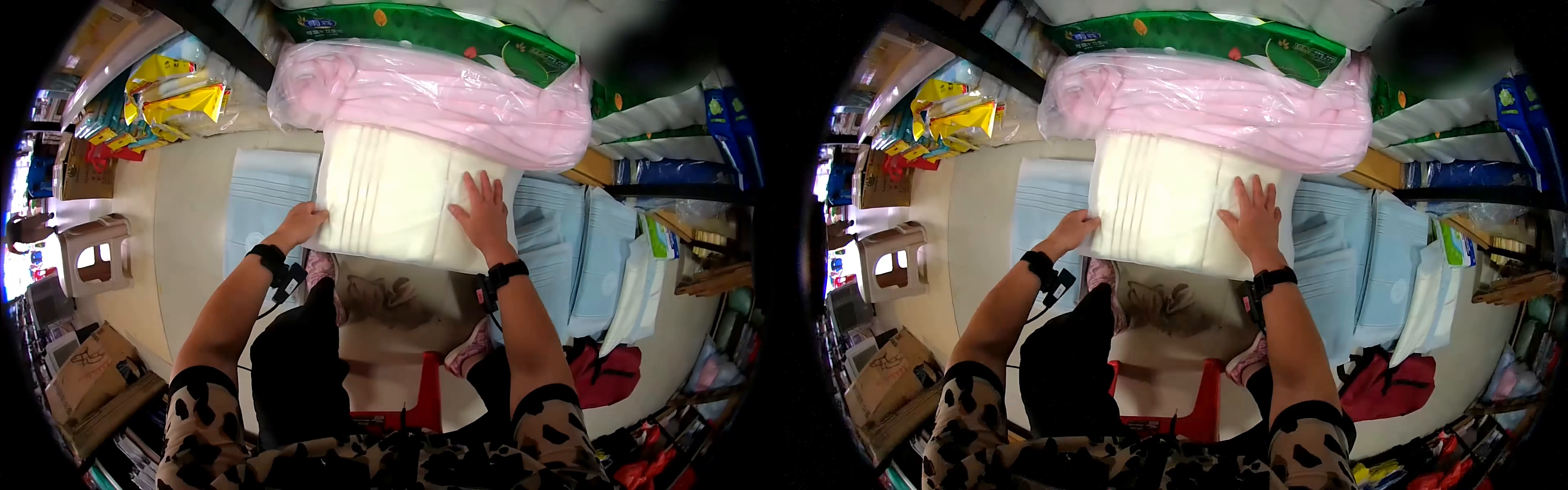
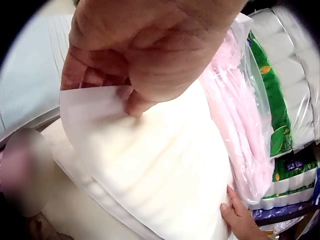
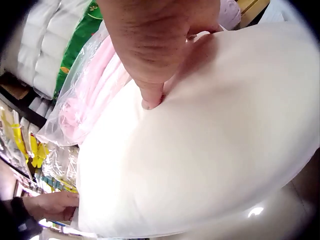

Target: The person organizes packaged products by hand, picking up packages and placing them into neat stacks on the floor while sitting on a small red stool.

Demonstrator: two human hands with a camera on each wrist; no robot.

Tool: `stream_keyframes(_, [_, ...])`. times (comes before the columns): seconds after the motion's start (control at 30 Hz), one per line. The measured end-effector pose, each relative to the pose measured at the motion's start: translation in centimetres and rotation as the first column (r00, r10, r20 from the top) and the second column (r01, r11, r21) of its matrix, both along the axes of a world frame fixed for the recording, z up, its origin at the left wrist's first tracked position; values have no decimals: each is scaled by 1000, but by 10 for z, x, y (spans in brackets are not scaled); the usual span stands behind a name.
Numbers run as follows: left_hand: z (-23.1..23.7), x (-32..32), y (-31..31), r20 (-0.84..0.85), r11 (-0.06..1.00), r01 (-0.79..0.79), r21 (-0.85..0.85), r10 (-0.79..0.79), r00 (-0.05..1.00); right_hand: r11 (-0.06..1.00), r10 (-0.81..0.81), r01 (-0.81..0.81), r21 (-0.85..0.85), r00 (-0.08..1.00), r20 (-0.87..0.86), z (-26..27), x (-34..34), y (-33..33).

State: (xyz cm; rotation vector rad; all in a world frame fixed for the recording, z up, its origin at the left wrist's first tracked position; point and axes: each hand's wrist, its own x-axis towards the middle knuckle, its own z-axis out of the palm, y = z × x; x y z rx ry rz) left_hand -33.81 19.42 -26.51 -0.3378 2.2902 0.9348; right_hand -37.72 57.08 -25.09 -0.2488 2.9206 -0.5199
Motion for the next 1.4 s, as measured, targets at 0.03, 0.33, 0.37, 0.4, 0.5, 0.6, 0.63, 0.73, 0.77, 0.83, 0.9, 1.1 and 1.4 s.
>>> stream_keyframes(0.03, [9, 1, 0, -1, 1000, -21, 1, 21, 1000, 999, 18, -17, -28, 1000, 22, 1, 0, 1])
stream_keyframes(0.33, [74, 2, 0, -10, 973, -225, 51, 226, 974, 878, -342, 340, -338, 938, 56, 44, -15, 158])
stream_keyframes(0.37, [101, 1, 15, 1, 953, -256, 163, 259, 966, 836, -405, 399, -378, 912, 65, 41, -16, 203])
stream_keyframes(0.4, [129, 3, 32, 21, 919, -288, 269, 294, 956, 805, -512, 474, -357, 859, -13, 61, -11, 237])
stream_keyframes(0.5, [204, 14, 87, 49, 892, -193, 409, 190, 981, 658, -718, 623, -423, 689, -103, 105, 31, 361])
stream_keyframes(0.6, [249, 32, 133, 77, 844, -115, 523, 88, 993, 451, -890, 834, -317, 444, -99, 105, 109, 476])
stream_keyframes(0.63, [261, 38, 148, 142, 801, -135, 583, 63, 988, 402, -915, 896, -186, 391, -96, 88, 141, 516])
stream_keyframes(0.73, [273, 57, 193, 247, 729, -166, 664, -3, 969, 491, -837, 834, 252, 532, -127, 29, 222, 572])
stream_keyframes(0.77, [267, 63, 205, 265, 724, -188, 663, 7, 964, 545, -784, 775, 320, 607, -133, 8, 236, 580])
stream_keyframes(0.83, [251, 71, 223, 325, 734, -227, 641, 8, 946, 329, -929, 934, 141, 347, -131, 22, 218, 519])
stream_keyframes(0.9, [225, 77, 232, 368, 759, -248, 602, 12, 930, 299, -947, 940, 165, 314, -72, 33, 185, 480])
stream_keyframes(1.1, [180, 74, 225, 443, 828, -285, 483, 50, 895, 286, -929, 882, 376, 350, -116, -2, 121, 469])
stream_keyframes(1.4, [153, 67, 187, 554, 792, -462, 399, 194, 810, 383, -889, 714, 586, 457, 25, -52, 84, 517])
